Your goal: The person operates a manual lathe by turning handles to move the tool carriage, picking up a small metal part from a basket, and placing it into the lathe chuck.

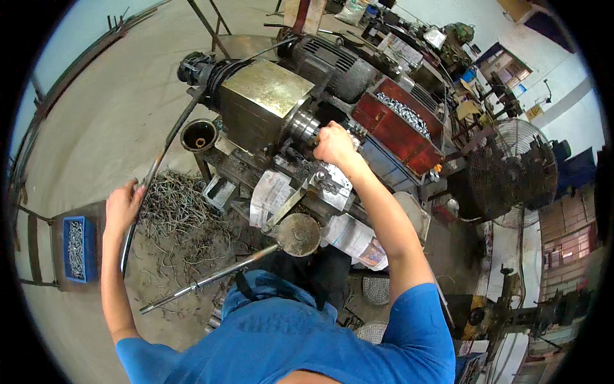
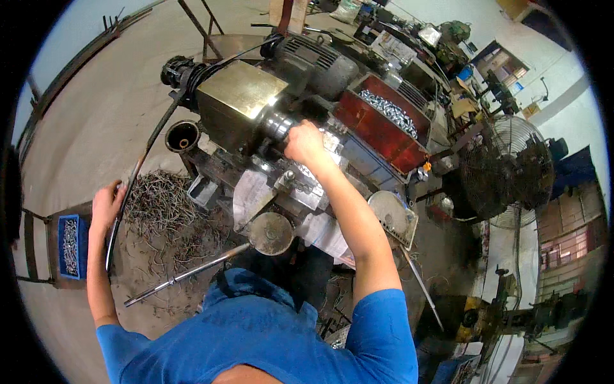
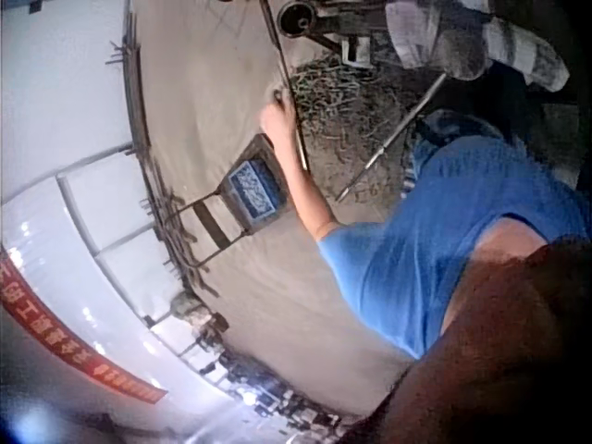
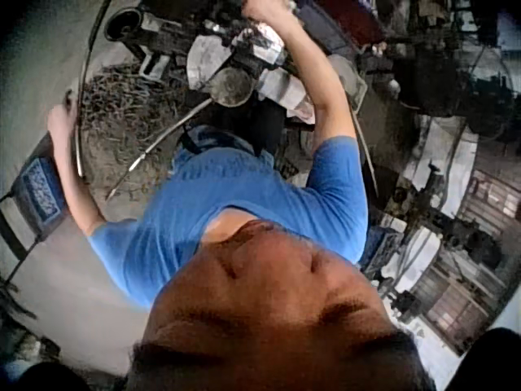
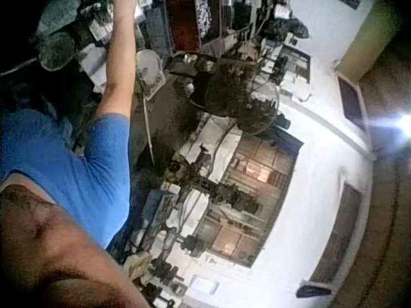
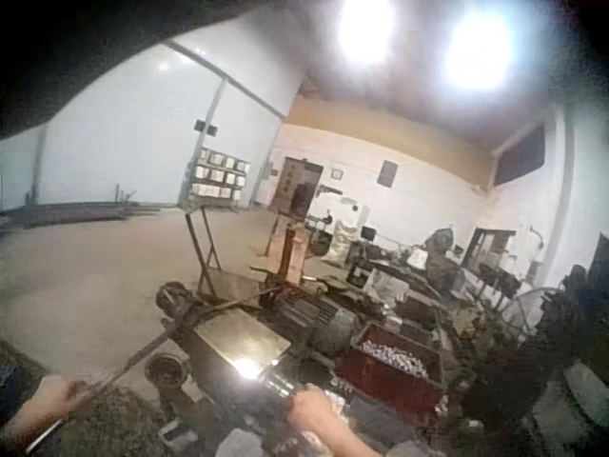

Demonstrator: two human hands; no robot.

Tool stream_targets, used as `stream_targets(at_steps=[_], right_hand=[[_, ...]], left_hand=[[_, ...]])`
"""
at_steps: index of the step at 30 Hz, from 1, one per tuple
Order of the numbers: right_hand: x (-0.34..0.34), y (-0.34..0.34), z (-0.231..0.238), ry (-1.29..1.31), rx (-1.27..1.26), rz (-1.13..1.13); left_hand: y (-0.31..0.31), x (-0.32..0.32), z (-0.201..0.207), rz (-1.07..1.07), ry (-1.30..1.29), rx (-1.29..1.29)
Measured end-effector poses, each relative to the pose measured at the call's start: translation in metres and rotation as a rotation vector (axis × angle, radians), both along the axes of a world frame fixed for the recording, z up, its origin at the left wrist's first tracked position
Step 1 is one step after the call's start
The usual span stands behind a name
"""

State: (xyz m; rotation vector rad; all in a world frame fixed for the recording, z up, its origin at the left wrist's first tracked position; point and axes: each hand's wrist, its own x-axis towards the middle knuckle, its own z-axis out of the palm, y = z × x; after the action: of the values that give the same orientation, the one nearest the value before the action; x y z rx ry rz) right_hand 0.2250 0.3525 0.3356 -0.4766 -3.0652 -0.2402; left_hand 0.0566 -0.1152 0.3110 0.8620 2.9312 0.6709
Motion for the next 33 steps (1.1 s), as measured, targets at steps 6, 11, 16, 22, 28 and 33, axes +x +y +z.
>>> stream_targets(at_steps=[6,11,16,22,28,33], right_hand=[[-0.002,0.011,-0.022,0.094,-0.154,0.050],[0.002,0.010,-0.018,0.174,-0.208,0.150],[-0.006,0.007,-0.017,0.176,-0.260,0.072],[-0.009,0.005,-0.006,0.142,-0.282,0.071],[0.004,-0.004,-0.005,0.221,-0.179,0.142],[0.075,-0.012,0.033,0.507,-0.217,0.239]], left_hand=[[-0.005,0.015,-0.055,0.075,0.052,0.103],[-0.004,-0.003,-0.049,0.034,-0.136,0.178],[-0.003,-0.011,-0.050,0.095,0.000,0.004],[-0.075,-0.158,-0.086,0.244,0.298,-0.557],[-0.061,-0.185,-0.076,0.221,0.336,-0.443],[0.025,-0.116,-0.108,0.097,0.513,0.537]])
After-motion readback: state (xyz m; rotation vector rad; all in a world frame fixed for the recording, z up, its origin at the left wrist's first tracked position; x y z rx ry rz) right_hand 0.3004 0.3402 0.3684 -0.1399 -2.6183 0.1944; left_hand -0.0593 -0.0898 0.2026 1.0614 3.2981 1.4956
